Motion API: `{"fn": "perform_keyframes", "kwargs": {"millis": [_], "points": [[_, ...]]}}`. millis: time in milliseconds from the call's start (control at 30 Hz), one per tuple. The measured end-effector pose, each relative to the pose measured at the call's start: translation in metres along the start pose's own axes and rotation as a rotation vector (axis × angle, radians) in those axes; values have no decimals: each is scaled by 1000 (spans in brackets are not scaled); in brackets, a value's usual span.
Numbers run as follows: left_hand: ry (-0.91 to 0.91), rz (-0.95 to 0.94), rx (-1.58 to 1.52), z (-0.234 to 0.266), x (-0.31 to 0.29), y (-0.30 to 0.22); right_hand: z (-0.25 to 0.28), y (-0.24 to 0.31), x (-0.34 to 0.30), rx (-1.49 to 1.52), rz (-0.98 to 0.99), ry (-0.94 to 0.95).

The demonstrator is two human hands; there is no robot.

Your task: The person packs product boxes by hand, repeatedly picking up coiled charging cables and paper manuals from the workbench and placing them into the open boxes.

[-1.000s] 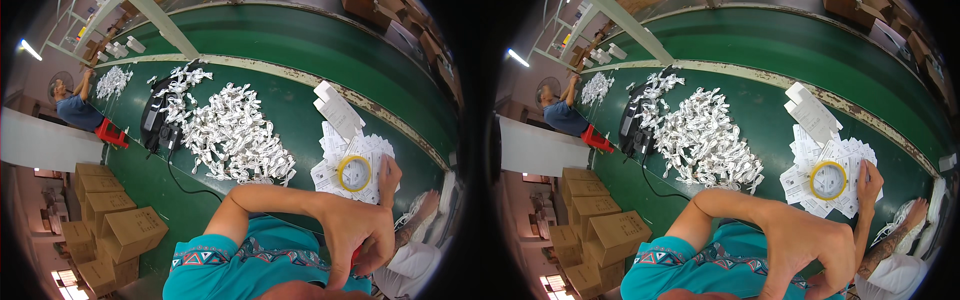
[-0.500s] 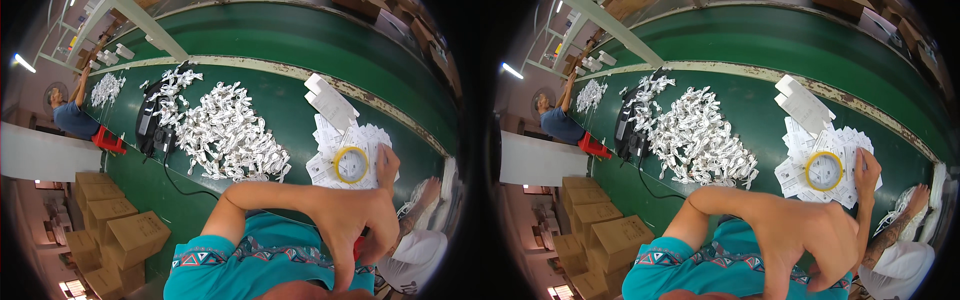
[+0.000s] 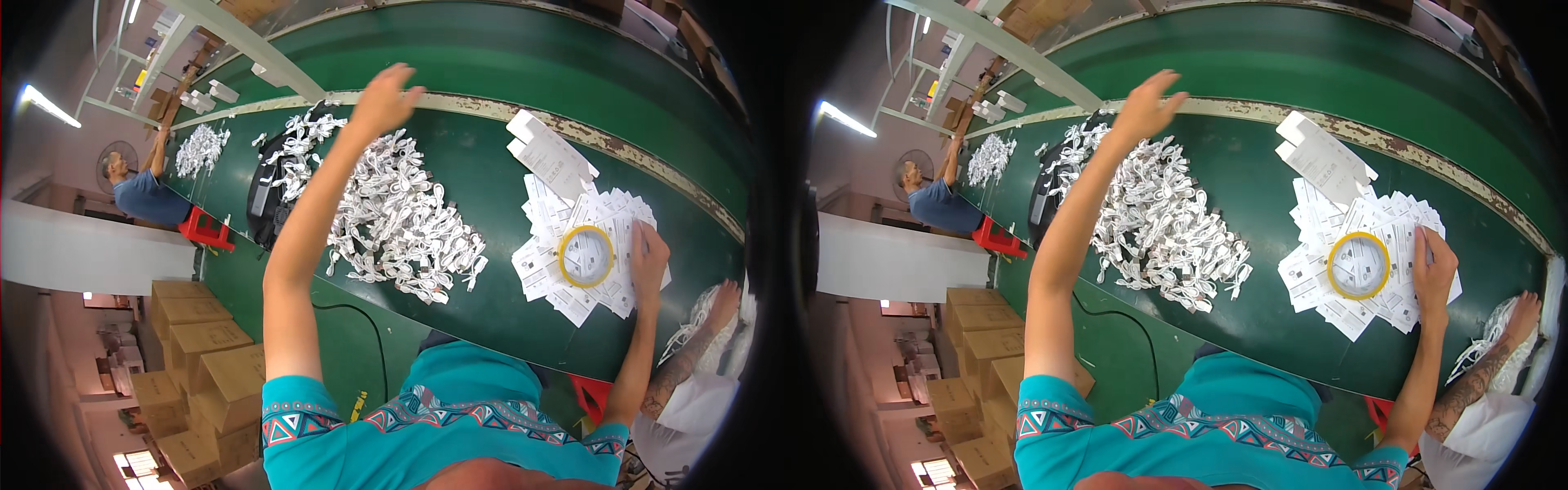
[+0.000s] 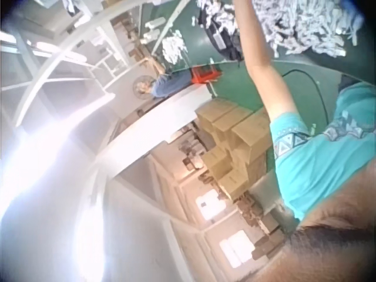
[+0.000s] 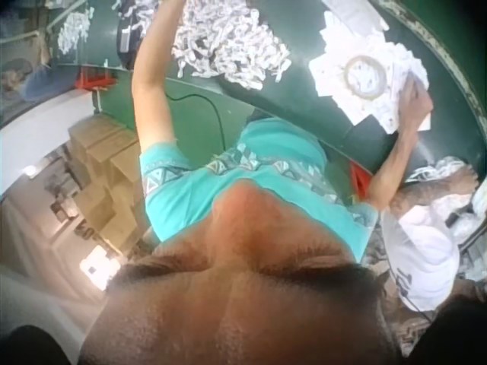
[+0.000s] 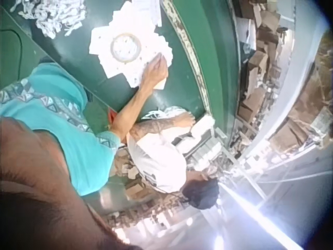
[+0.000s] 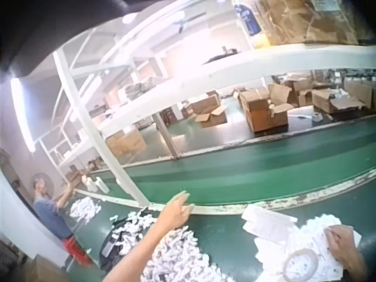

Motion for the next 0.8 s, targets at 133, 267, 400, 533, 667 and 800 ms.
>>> {"fn": "perform_keyframes", "kwargs": {"millis": [133,267,400,533,667,800], "points": [[-132,148,155,13,-24,130,-1,-2,-1,-8,37,-16],[43,346,384,1,-49,176,-1,0,0,-8,-11,27],[281,374,483,-5,-66,139,0,-2,-3,-34,3,2],[330,353,296,16,-100,93,-2,0,0,-6,17,3],[424,511,147,51,-102,77,-1,-3,-1,14,-1,4],[151,688,505,77,-113,101,1,-3,-1,4,27,2]]}}
Point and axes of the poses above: each hand's wrist, its own x-axis towards the middle knuckle, its own z-axis out of the back of the hand, y = z × x, the point moved 4 cm from there along x, towards the middle knuckle, and after that the axes turned 6 degrees about -y, right-handed, at the moved point
